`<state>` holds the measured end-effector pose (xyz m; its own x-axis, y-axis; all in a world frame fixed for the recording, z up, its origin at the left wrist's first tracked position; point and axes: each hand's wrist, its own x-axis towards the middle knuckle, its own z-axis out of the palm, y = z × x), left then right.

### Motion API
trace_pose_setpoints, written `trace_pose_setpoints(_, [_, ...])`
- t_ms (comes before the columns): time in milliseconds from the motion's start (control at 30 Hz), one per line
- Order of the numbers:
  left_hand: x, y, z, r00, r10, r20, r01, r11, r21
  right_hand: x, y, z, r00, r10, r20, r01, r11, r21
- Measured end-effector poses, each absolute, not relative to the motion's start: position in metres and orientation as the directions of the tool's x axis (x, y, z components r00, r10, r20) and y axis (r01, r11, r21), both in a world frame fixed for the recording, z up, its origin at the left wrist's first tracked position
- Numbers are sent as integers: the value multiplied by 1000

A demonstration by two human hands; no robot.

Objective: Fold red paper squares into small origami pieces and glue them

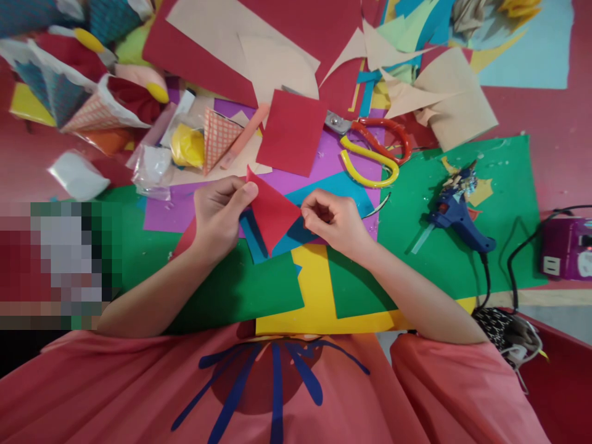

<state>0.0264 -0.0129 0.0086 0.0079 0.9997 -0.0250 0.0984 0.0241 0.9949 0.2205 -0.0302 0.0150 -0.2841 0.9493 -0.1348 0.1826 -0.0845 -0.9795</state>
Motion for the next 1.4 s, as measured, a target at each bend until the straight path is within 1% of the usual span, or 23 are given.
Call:
trace_pose_setpoints(167, [22, -10, -1, 44, 998, -37, -40, 39, 998, 221, -31, 15, -308, 942, -137, 198, -78, -977])
trace_pose_setpoints(300, [21, -6, -3, 40, 998, -44, -43, 45, 998, 221, -31, 16, -332, 932, -145, 214, -75, -974])
trace_pose_setpoints(400, [22, -4, -2, 31, 1000, 4, -10, -3, 1000, 221, -30, 15, -334, 933, -131, 211, -62, -975])
trace_pose_setpoints(533, [24, -5, -1, -16, 993, 116, 50, -115, 992, 221, -30, 13, -320, 937, -139, 223, -68, -972])
trace_pose_setpoints(633, [26, -5, 0, -34, 983, 181, 41, -179, 983, 221, -30, 12, -332, 934, -133, 223, -59, -973])
trace_pose_setpoints(700, [26, -4, 1, -19, 983, 180, 20, -180, 984, 220, -30, 12, -344, 930, -128, 218, -53, -975])
trace_pose_setpoints(967, [23, -4, -1, 2, 997, 72, 14, -72, 997, 221, -30, 11, -349, 927, -138, 231, -58, -971])
trace_pose_setpoints(1067, [23, -5, -3, -12, 996, 87, 32, -87, 996, 221, -30, 11, -344, 929, -138, 226, -61, -972])
trace_pose_setpoints(1267, [22, -5, -4, -57, 980, 189, 58, -186, 981, 221, -30, 10, -349, 928, -128, 233, -47, -971])
trace_pose_setpoints(1400, [22, -4, -6, -31, 988, 153, 13, -153, 988, 221, -30, 12, -353, 924, -146, 256, -54, -965])
